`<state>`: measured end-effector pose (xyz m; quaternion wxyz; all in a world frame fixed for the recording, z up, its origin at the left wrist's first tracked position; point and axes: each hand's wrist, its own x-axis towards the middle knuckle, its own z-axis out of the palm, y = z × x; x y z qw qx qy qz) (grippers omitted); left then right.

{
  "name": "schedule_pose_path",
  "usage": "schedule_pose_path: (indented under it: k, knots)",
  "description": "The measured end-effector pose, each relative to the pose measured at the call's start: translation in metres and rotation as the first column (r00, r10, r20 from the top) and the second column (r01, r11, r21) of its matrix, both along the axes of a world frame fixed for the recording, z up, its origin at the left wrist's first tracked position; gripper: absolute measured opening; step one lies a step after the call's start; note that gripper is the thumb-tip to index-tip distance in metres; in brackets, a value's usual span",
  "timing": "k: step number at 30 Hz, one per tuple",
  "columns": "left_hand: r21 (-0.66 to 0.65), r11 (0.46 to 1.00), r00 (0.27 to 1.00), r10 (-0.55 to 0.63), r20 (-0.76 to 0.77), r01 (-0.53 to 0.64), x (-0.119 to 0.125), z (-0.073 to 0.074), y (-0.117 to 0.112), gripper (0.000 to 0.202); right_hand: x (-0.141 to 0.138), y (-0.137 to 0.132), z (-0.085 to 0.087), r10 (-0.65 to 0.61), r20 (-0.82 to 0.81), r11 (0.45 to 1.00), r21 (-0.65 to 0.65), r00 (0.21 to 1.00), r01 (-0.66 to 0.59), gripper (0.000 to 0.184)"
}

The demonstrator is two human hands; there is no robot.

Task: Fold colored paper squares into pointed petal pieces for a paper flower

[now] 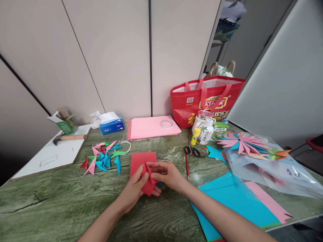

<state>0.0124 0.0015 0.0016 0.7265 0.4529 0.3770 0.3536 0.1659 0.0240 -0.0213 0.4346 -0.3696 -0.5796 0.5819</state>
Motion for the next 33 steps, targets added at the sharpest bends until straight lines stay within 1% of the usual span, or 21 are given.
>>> schedule_pose_path:
  k: [2, 4, 6, 8, 10, 11, 14, 16, 19, 22, 24, 25, 29, 33]
  knots:
    - [0.015, 1.000, 1.000, 0.006, -0.014, -0.006, 0.001, 0.000, 0.000, 0.053, 0.000, 0.000, 0.000, -0.028, 0.036, 1.000, 0.015, 0.999, 0.028, 0.036]
    - [0.016, 1.000, 0.999, 0.013, -0.045, -0.012, 0.001, -0.001, 0.000, 0.053, 0.000, 0.000, 0.000, -0.051, 0.036, 0.999, 0.009, 0.998, 0.051, 0.030]
    - [0.029, 0.999, 0.994, 0.035, -0.105, -0.032, 0.001, -0.001, 0.001, 0.044, -0.001, 0.000, 0.000, -0.077, -0.014, 0.997, -0.015, 0.997, 0.077, 0.027]
    - [0.083, 0.995, 0.979, 0.077, -0.188, -0.062, 0.001, -0.001, 0.003, 0.033, -0.002, 0.001, 0.000, -0.109, -0.088, 0.994, -0.040, 0.990, 0.105, 0.026]
    - [0.155, 0.985, 0.960, 0.108, -0.257, -0.069, -0.001, 0.001, 0.005, 0.029, -0.002, 0.002, 0.002, -0.126, -0.128, 0.992, -0.044, 0.984, 0.121, 0.024]
    - [0.177, 0.982, 0.957, 0.111, -0.267, -0.065, -0.002, 0.002, 0.006, 0.029, -0.001, 0.002, 0.003, -0.121, -0.135, 0.992, -0.042, 0.983, 0.116, 0.023]
    - [0.156, 0.987, 0.972, 0.080, -0.222, -0.045, -0.005, 0.006, 0.009, 0.028, 0.001, 0.003, 0.005, -0.098, -0.149, 0.994, -0.052, 0.984, 0.091, 0.020]
    - [0.127, 0.990, 0.982, 0.075, -0.176, -0.053, -0.007, 0.007, 0.009, 0.028, 0.004, 0.003, 0.005, -0.062, -0.188, 0.995, -0.085, 0.980, 0.047, 0.021]
    - [0.120, 0.987, 0.981, 0.126, -0.145, -0.109, -0.010, 0.007, 0.011, 0.024, 0.007, 0.003, 0.003, 0.002, -0.275, 0.985, -0.167, 0.961, -0.050, 0.027]
    - [0.107, 0.983, 0.975, 0.166, -0.149, -0.151, -0.011, 0.005, 0.011, 0.022, 0.007, 0.004, 0.001, 0.003, -0.327, 0.958, -0.271, 0.945, -0.096, 0.039]
    - [0.089, 0.984, 0.975, 0.166, -0.146, -0.154, -0.012, 0.004, 0.011, 0.022, 0.007, 0.004, 0.000, -0.019, -0.315, 0.945, -0.315, 0.949, -0.085, 0.044]
    - [0.081, 0.985, 0.976, 0.161, -0.144, -0.151, -0.012, 0.003, 0.011, 0.022, 0.007, 0.004, -0.001, -0.032, -0.298, 0.943, -0.324, 0.954, -0.070, 0.043]
    - [0.058, 0.990, 0.982, 0.133, -0.135, -0.126, -0.011, 0.005, 0.009, 0.022, 0.007, 0.005, -0.002, -0.071, -0.226, 0.948, -0.319, 0.972, -0.005, 0.036]
    - [0.032, 0.995, 0.987, 0.101, -0.125, -0.097, -0.010, 0.008, 0.007, 0.024, 0.008, 0.005, -0.001, -0.086, -0.219, 0.946, -0.324, 0.972, 0.011, 0.036]
